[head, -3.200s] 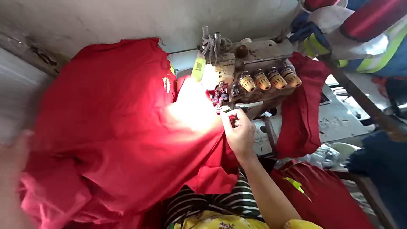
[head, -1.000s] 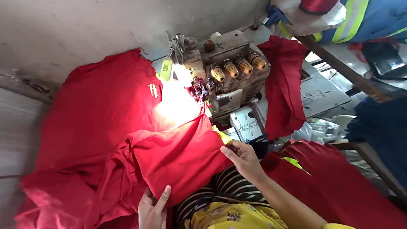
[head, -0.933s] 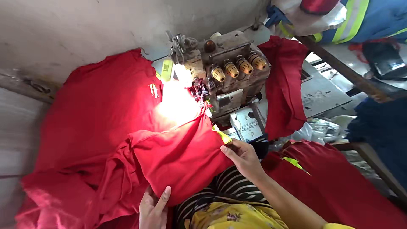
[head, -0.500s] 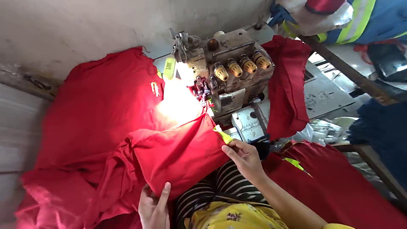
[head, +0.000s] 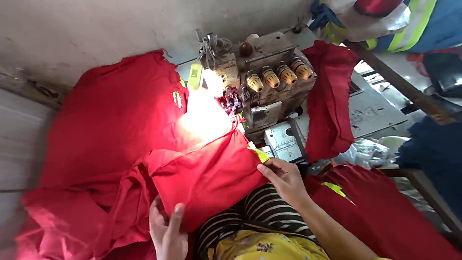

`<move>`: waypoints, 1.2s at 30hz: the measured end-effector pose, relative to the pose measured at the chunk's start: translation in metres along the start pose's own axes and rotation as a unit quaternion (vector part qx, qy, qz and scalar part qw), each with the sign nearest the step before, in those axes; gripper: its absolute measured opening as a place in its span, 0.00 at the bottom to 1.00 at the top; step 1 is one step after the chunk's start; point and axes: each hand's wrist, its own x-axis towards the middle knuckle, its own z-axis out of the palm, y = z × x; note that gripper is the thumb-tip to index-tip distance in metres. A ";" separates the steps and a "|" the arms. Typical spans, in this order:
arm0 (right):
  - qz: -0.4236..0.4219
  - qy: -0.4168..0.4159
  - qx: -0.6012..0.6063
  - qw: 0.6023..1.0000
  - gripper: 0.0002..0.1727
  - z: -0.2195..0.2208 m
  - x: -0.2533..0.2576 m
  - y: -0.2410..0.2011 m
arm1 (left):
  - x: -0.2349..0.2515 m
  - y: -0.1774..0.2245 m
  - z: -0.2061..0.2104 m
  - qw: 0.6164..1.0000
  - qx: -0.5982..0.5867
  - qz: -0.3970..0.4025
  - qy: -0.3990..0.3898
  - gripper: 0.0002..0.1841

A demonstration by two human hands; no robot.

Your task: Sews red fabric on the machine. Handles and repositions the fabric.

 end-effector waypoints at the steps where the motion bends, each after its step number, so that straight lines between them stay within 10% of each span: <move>1: 0.001 -0.001 -0.004 1.000 0.07 -0.007 0.003 0.001 | -0.002 0.001 0.002 0.995 0.051 0.080 -0.021 0.52; 4: 0.004 0.004 -0.015 1.000 0.06 -0.034 0.014 0.003 | -0.025 0.000 0.006 0.941 0.147 0.263 -0.154 0.48; 9: 0.022 0.003 -0.013 1.000 0.06 -0.046 0.026 0.009 | -0.057 -0.016 0.020 0.937 0.083 0.215 -0.261 0.40; 19: 0.080 0.032 0.074 0.994 0.07 0.013 0.027 0.006 | 0.072 0.025 -0.019 0.914 0.197 0.285 -0.212 0.40; 23: 0.095 0.076 0.106 0.987 0.08 0.046 0.023 0.001 | 0.117 0.038 -0.015 0.967 0.131 0.147 -0.164 0.48; 26: 0.073 0.097 0.094 0.988 0.07 0.053 0.020 0.002 | 0.102 0.033 -0.008 0.993 0.003 0.041 -0.113 0.49; 29: 0.048 0.097 0.067 0.992 0.07 0.048 0.020 0.000 | 0.060 0.021 -0.008 0.982 0.128 0.047 -0.130 0.64; 36: 0.021 0.092 0.046 0.995 0.07 0.041 0.021 -0.005 | 0.049 0.014 -0.007 0.989 0.042 0.097 -0.107 0.49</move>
